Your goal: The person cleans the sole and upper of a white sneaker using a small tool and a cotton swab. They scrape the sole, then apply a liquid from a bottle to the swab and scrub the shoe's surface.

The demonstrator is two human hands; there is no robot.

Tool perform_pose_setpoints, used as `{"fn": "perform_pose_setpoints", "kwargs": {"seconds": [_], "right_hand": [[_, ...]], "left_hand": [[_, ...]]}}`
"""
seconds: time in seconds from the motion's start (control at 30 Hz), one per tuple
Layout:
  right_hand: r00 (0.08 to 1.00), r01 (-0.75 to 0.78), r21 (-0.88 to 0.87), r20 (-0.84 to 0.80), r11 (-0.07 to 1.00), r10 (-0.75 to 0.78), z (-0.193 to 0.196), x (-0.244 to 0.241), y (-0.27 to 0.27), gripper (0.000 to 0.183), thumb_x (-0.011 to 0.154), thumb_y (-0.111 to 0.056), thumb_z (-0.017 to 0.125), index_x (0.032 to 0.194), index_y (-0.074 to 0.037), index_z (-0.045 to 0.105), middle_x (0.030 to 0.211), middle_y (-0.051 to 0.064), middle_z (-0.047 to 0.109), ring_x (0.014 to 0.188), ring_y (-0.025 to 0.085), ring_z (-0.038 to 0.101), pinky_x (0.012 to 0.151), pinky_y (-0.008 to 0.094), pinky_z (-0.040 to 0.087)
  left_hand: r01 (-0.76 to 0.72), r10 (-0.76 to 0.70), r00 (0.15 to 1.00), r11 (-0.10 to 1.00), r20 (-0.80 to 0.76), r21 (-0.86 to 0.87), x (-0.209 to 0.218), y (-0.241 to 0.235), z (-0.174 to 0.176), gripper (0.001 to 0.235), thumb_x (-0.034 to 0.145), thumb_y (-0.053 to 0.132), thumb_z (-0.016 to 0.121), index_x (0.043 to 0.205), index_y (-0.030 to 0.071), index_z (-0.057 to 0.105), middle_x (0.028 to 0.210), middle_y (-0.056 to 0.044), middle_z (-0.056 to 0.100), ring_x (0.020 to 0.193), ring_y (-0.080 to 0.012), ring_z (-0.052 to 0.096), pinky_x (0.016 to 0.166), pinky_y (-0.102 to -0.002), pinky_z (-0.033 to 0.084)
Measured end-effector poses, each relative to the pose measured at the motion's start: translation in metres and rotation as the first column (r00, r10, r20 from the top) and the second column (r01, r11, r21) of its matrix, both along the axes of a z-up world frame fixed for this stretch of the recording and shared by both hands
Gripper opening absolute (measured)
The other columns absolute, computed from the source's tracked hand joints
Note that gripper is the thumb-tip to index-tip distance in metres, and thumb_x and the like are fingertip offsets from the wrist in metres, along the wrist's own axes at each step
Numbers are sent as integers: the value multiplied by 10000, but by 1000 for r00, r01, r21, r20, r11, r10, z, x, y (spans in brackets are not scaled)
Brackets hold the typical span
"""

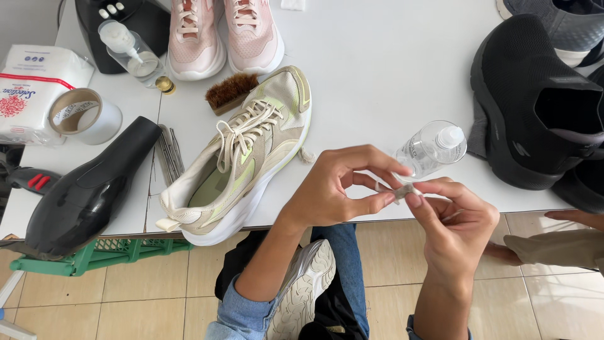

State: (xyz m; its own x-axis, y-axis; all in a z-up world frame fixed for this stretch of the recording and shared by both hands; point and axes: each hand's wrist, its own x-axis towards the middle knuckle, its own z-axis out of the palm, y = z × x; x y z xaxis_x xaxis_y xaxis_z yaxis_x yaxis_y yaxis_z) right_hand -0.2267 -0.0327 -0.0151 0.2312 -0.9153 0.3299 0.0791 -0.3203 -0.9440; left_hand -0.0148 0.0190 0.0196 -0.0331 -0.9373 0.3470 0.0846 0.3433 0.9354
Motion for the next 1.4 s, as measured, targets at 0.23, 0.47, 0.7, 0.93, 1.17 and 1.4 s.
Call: {"fn": "perform_pose_setpoints", "kwargs": {"seconds": [0.23,0.47,0.7,0.93,1.17,1.4], "right_hand": [[998,3,-18,62,1000,-2,1,1,1,106,1014,14,803,1093,36,736,985,190,746,950,265,789,822,265,681],[953,23,-512,-247,859,-173,-8,-9,5,264,1055,-110,790,1275,27,740,879,121,703,566,113,342,553,246,292],[940,29,-717,-217,696,-262,-21,-18,0,100,1030,46,905,1099,74,838,952,204,763,629,174,561,574,305,445],[935,-96,-706,-306,702,-179,-43,-39,6,123,1191,126,924,1208,235,869,1053,363,683,804,382,614,688,478,438],[889,-183,-563,-445,806,-109,-76,-65,25,88,1278,375,765,1248,295,784,1060,410,741,743,342,487,600,428,286],[983,-146,-783,-185,605,-2,-121,-67,12,830,923,411,1078,1553,100,636,691,406,554,633,451,453,622,690,467]], "left_hand": [[-8,7,1000,999,-15,-47,-3,-5,-5,133,1006,97,841,1116,152,788,1178,-91,816,1128,-179,822,1022,-268,727],[-85,89,996,979,-12,185,4,-2,-1,166,951,119,856,1110,72,847,965,-94,876,883,-103,834,848,-222,692],[-38,35,999,989,29,146,10,6,5,175,959,61,843,1135,51,842,1039,-125,879,956,-139,861,902,-220,735],[129,-129,984,992,126,3,24,7,-14,216,1064,120,794,1268,62,761,1101,-148,895,970,-184,918,931,-228,792],[254,-251,967,963,45,-85,26,-1,-29,153,979,96,875,1051,-8,789,1004,-163,872,916,-211,921,841,-232,783],[395,-408,900,912,-156,-106,17,3,-40,177,1024,255,813,1035,85,765,914,-47,824,799,-85,769,709,-195,653]]}}
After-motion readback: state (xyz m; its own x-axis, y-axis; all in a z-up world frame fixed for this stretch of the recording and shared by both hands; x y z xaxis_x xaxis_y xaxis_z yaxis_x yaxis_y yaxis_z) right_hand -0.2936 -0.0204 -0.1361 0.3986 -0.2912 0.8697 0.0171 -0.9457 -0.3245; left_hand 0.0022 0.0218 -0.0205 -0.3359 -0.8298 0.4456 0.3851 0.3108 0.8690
